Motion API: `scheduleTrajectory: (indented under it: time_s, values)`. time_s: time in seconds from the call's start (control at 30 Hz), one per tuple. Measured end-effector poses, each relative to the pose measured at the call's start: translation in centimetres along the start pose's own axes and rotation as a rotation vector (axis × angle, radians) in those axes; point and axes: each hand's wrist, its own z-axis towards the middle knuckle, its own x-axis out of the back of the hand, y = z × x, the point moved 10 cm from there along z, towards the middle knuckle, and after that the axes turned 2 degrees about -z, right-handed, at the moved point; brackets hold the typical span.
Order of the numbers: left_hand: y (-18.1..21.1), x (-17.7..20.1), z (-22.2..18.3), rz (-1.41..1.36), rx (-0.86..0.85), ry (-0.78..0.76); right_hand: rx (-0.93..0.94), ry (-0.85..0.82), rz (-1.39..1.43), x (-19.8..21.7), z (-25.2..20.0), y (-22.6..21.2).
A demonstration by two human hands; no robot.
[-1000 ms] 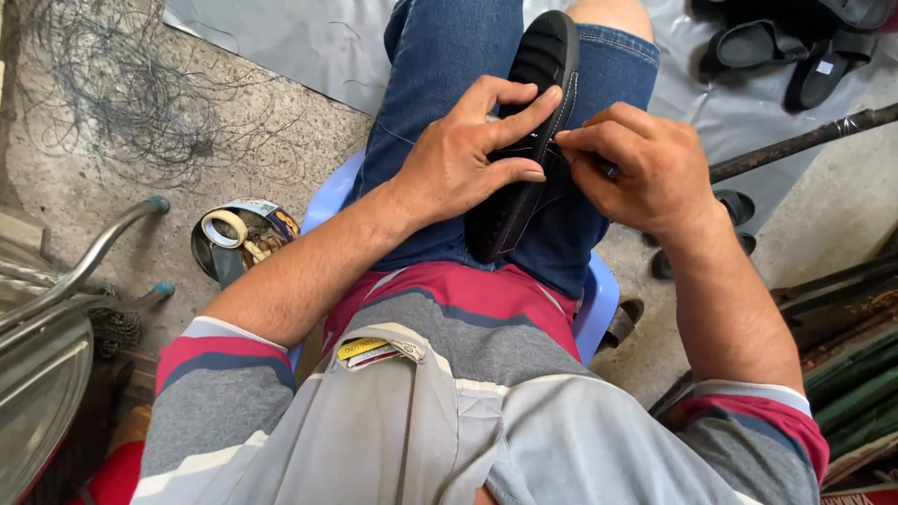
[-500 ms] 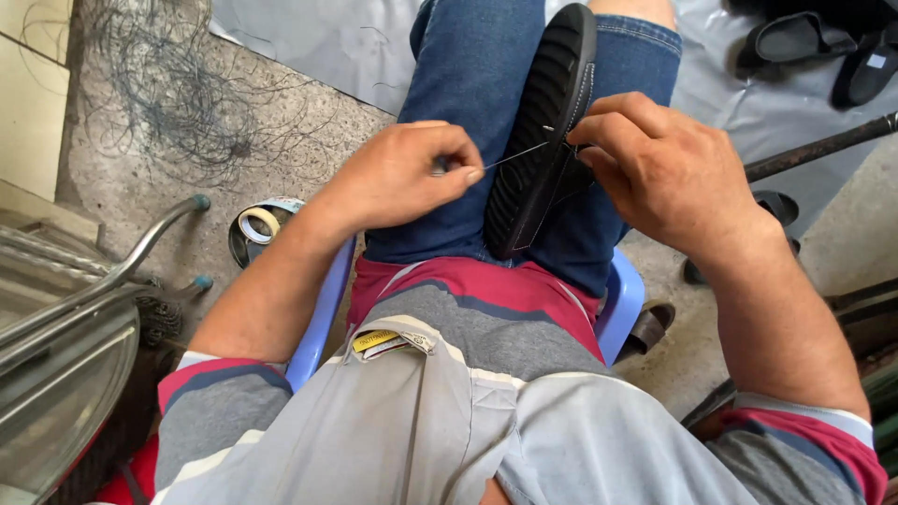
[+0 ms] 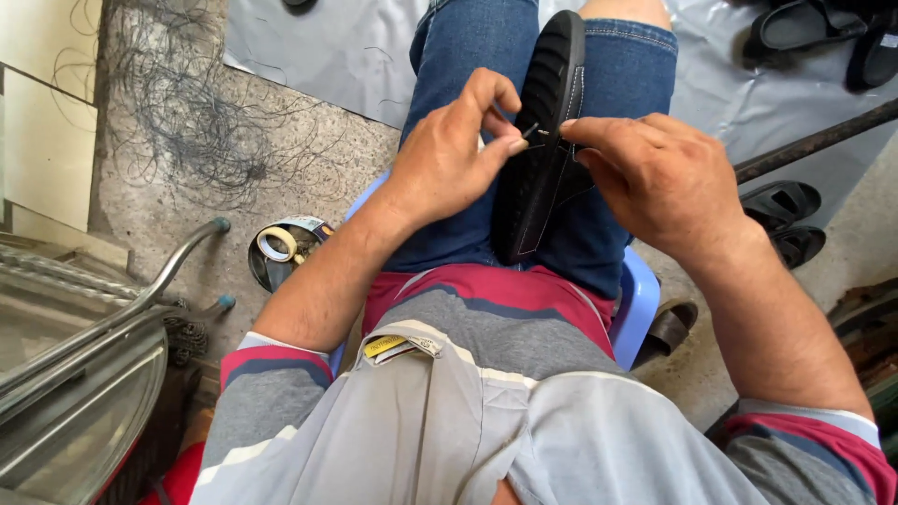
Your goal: Hand-sewing the sole of a sandal using a needle and thread while sitting on a stool.
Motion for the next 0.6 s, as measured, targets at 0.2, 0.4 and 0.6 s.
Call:
scheduleTrajectory:
  time_s: [0.2,0.4,0.6]
  values:
    - [2.9,-1.3,-0.1,0.081,-0.046,-0.079,-0.005,-0.011,-0.089,-0.1,0.0,-0.2]
    - [1.9,-2.6,-0.2,0.366,-0.080,-0.191,-0.164,-0.375,0.023,-0.9,-1.1,1.9]
    - [4.1,-1.2,0.0,0.298,-0.186,-0.067,-0.152,-0.108,0.111,3.5,-1.3,2.7]
